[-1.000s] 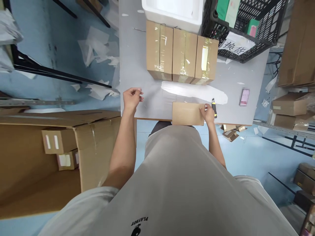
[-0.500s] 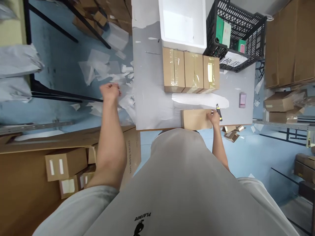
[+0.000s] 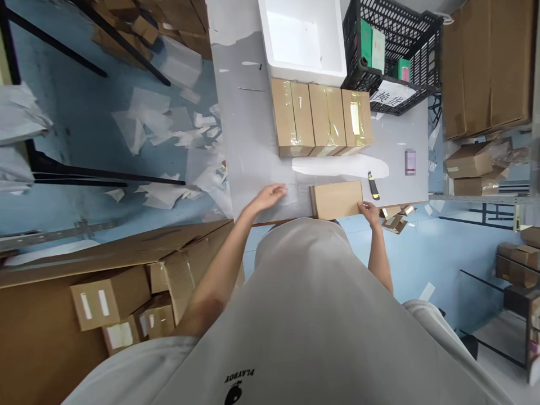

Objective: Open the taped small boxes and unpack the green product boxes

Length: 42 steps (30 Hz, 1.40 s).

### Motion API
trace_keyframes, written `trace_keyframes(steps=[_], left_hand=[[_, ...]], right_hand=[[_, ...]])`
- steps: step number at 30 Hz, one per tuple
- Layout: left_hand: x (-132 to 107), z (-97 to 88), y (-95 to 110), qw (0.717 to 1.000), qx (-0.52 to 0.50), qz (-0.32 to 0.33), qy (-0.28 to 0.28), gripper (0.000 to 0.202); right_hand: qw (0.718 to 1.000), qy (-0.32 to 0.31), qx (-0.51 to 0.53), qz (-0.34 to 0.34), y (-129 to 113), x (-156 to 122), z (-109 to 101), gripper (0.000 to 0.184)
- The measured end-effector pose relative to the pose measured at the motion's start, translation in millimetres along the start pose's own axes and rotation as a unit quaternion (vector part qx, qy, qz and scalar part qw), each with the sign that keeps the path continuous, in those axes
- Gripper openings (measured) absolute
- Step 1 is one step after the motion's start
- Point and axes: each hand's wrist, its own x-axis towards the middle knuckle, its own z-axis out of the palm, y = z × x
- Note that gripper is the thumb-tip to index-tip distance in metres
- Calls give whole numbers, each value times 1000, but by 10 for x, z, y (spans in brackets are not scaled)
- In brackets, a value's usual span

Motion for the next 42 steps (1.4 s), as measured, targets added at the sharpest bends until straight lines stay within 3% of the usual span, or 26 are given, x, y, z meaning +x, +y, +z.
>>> trace_keyframes(steps=[3, 6, 9, 16, 23, 27, 31, 36, 39, 42], left_hand=[[-188, 537, -207, 992, 29, 17, -122, 62], [-277, 840, -286, 986, 46, 25, -158, 71], [-294, 1007, -359, 986, 45, 20, -160, 75], [-219, 1248, -526, 1000, -9, -8, 22, 67], [51, 1496, -259, 984, -59, -7, 167, 52], [61, 1629, -156, 973, -88, -1, 213, 50], [-96, 1721, -151, 964, -104, 5, 245, 51], [-328, 1822, -90, 944, -111, 56, 306, 46], [-371, 1867, -13, 937, -88, 90, 326, 42], [-333, 1893, 23, 940, -62, 75, 328, 34]], right_hand=[[999, -42, 24, -16, 96, -33, -4, 56], [996, -73, 42, -36, 129, 26, 66, 65], [991, -109, 57, -55, 152, 130, 173, 67], [964, -200, 110, -139, 204, 393, 332, 71], [958, -205, 96, -176, -96, 776, 431, 72], [945, -225, 124, -201, -183, 857, 421, 70], [948, -213, 133, -193, -106, 801, 301, 77], [942, -193, 182, -206, -18, 715, -25, 85], [933, -198, 200, -225, -47, 740, -184, 88], [928, -212, 196, -235, -106, 813, -204, 89]])
